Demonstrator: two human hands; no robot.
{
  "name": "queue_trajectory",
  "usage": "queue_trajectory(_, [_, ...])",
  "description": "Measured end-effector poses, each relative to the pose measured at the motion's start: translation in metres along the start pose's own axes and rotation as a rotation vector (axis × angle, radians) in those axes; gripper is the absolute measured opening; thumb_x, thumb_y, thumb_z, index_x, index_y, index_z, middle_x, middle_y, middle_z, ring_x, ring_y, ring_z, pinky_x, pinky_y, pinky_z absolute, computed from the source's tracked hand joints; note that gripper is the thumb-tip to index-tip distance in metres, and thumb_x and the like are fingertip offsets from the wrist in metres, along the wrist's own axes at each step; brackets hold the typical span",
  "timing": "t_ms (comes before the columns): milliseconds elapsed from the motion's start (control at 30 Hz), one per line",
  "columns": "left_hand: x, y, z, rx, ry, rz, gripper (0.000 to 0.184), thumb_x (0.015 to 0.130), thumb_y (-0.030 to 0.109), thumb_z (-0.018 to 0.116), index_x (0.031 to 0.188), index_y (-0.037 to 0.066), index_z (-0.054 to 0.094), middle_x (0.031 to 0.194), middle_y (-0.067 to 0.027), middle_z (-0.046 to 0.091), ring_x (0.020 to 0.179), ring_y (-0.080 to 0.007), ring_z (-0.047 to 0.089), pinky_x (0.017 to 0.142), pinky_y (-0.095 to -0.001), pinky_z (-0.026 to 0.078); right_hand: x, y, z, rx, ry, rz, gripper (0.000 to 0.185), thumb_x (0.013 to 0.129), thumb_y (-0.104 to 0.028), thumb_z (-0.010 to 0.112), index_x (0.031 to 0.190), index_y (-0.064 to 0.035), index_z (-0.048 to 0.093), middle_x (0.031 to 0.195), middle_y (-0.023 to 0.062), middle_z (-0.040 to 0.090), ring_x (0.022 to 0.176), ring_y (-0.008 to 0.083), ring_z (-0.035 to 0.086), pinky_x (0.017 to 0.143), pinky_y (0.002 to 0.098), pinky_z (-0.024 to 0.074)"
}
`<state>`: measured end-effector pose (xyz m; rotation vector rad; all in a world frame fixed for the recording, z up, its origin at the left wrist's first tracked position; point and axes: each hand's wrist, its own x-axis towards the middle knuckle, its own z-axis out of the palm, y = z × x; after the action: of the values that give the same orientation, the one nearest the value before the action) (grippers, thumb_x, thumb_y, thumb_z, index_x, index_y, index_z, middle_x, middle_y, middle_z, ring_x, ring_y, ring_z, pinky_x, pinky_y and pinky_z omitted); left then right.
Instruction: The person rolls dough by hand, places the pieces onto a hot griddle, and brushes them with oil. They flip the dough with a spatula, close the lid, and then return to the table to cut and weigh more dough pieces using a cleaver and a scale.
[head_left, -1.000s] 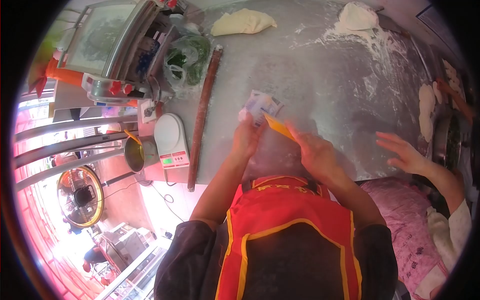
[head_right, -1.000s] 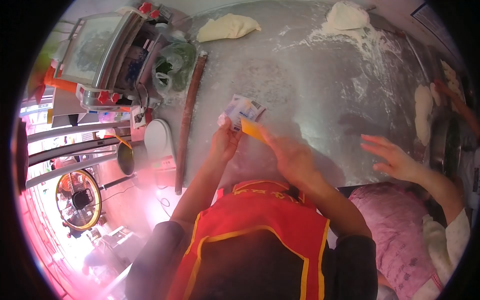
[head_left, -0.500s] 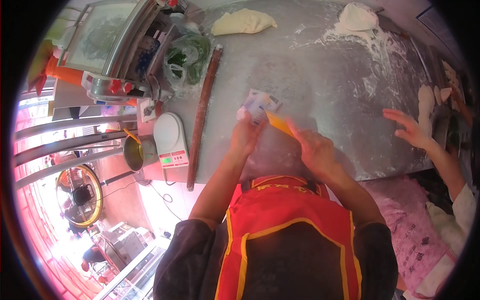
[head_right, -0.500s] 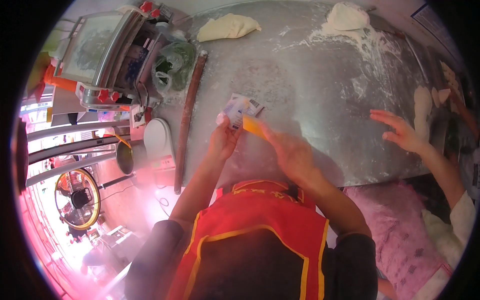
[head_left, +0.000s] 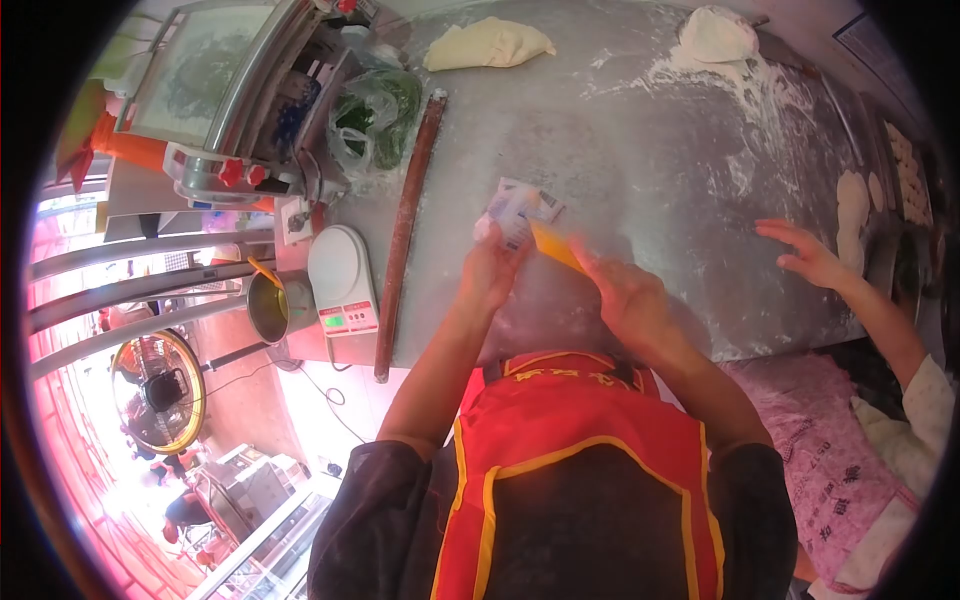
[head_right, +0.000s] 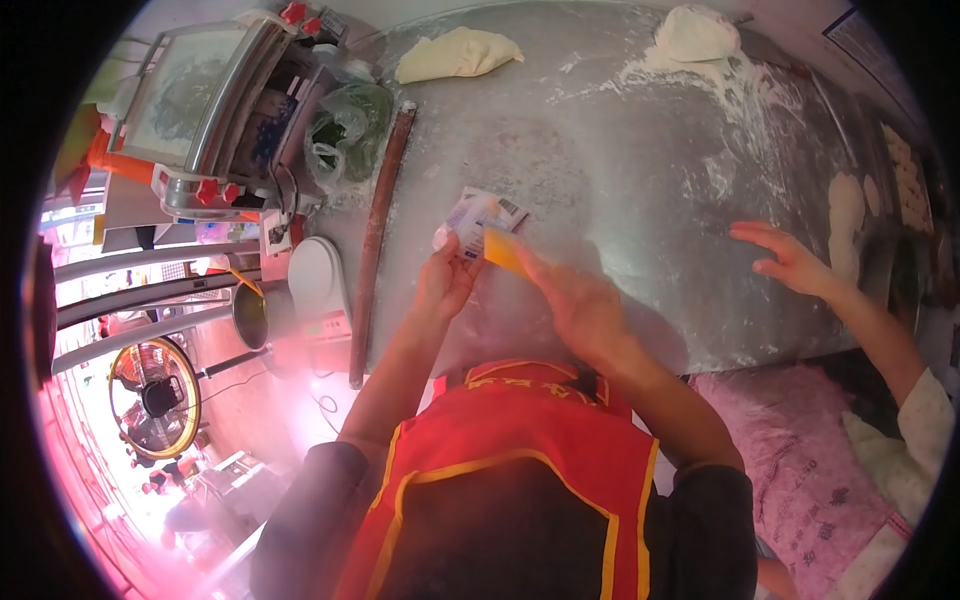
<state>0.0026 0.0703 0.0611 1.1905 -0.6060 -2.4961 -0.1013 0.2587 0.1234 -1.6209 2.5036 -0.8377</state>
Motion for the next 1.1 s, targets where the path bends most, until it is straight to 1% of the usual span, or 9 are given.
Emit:
queue_trajectory(100, [-0.002,0.002,0.003,0.001,0.024,-0.002,0.041,0.099,0.022,0.037,0.134,0.001,0.034,0.132,-0.014,0.043,0.123,-0.0285,0.043,0.105,-0.0465,0.036,0.004,0.009,0.004,-0.045,0.008,0.027,0.062,0.079,-0.003,0.052,0.138,-0.0215,0.04,0.076,0.0057,0.059,0.064,0.0262,0.06,0.055,0.0384,0.0497])
queue_trajectory(233, [-0.001,0.004,0.0,0.01,0.035,0.018,0.039,0.099,0.022,0.039,0.132,0.002,0.037,0.13,-0.0144,0.046,0.119,-0.0273,0.046,0.101,-0.0424,0.042,0.016,0.027,0.001,-0.044,0.061,0.145,0.063,0.079,-0.003,0.051,0.138,-0.0232,0.04,0.075,0.0059,0.06,0.062,0.0266,0.06,0.054,0.0396,0.0493])
queue_trajectory(333, [-0.002,0.007,-0.003,0.033,0.039,0.02,0.039,0.099,0.022,0.039,0.131,0.001,0.036,0.13,-0.0146,0.046,0.119,-0.0274,0.047,0.1,-0.0428,0.043,0.017,0.027,0.0,-0.047,0.0,0.186,0.062,0.08,-0.003,0.049,0.138,-0.0229,0.04,0.078,0.008,0.061,0.065,0.0276,0.062,0.055,0.0404,0.0493])
queue_trajectory(433, [-0.007,0.012,0.004,0.073,0.052,0.044,0.039,0.099,0.022,0.039,0.131,-0.001,0.036,0.129,-0.0147,0.047,0.117,-0.0273,0.049,0.099,-0.0429,0.044,0.02,0.037,0.003,-0.015,0.099,0.199,0.06,0.081,-0.003,0.047,0.138,-0.0219,0.039,0.081,0.0099,0.062,0.068,0.0302,0.062,0.056,0.042,0.0491])
queue_trajectory(533, [-0.011,0.02,0.0,0.088,0.046,0.059,0.039,0.099,0.022,0.039,0.13,-0.001,0.037,0.127,-0.0145,0.049,0.115,-0.0268,0.051,0.099,-0.0429,0.044,0.025,0.034,-0.012,0.021,-0.049,0.217,0.059,0.082,-0.003,0.047,0.138,-0.0206,0.039,0.086,0.0115,0.063,0.072,0.032,0.062,0.061,0.0418,0.0497])
queue_trajectory(733, [-0.014,0.02,-0.016,0.085,0.022,0.037,0.039,0.098,0.022,0.041,0.126,-0.005,0.039,0.122,-0.0146,0.05,0.113,-0.0259,0.05,0.102,-0.0458,0.041,0.02,-0.001,-0.008,0.198,-0.13,-0.059,0.059,0.081,-0.001,0.045,0.137,-0.0186,0.041,0.094,0.013,0.063,0.083,0.0312,0.062,0.068,0.0407,0.05])
queue_trajectory(833, [-0.014,0.025,-0.004,0.215,0.054,0.091,0.035,0.098,0.022,0.042,0.12,-0.005,0.045,0.117,-0.0154,0.052,0.109,-0.0245,0.053,0.097,-0.0436,0.045,0.027,0.011,-0.004,0.154,-0.132,0.122,0.052,0.083,-0.002,0.05,0.133,-0.0121,0.044,0.097,0.017,0.063,0.08,0.0364,0.062,0.067,0.0431,0.0508])
queue_trajectory(967, [0.014,0.062,0.019,0.564,-0.024,0.166,0.035,0.097,0.025,0.044,0.108,-0.007,0.054,0.105,-0.0136,0.058,0.094,-0.0215,0.06,0.087,-0.0362,0.052,0.037,0.033,-0.027,0.18,-0.081,0.336,0.056,0.084,-0.005,0.049,0.138,-0.0121,0.036,0.099,0.0186,0.063,0.08,0.0386,0.062,0.07,0.0444,0.0505])
queue_trajectory(1100, [0.056,0.093,0.082,0.791,-0.118,0.273,0.037,0.096,0.028,0.046,0.094,-0.006,0.06,0.089,-0.0107,0.062,0.078,-0.018,0.061,0.075,-0.0309,0.054,0.03,0.06,-0.037,0.254,-0.047,0.463,0.059,0.085,-0.009,0.047,0.142,-0.0128,0.03,0.105,0.0219,0.061,0.085,0.0405,0.062,0.073,0.0431,0.0503])
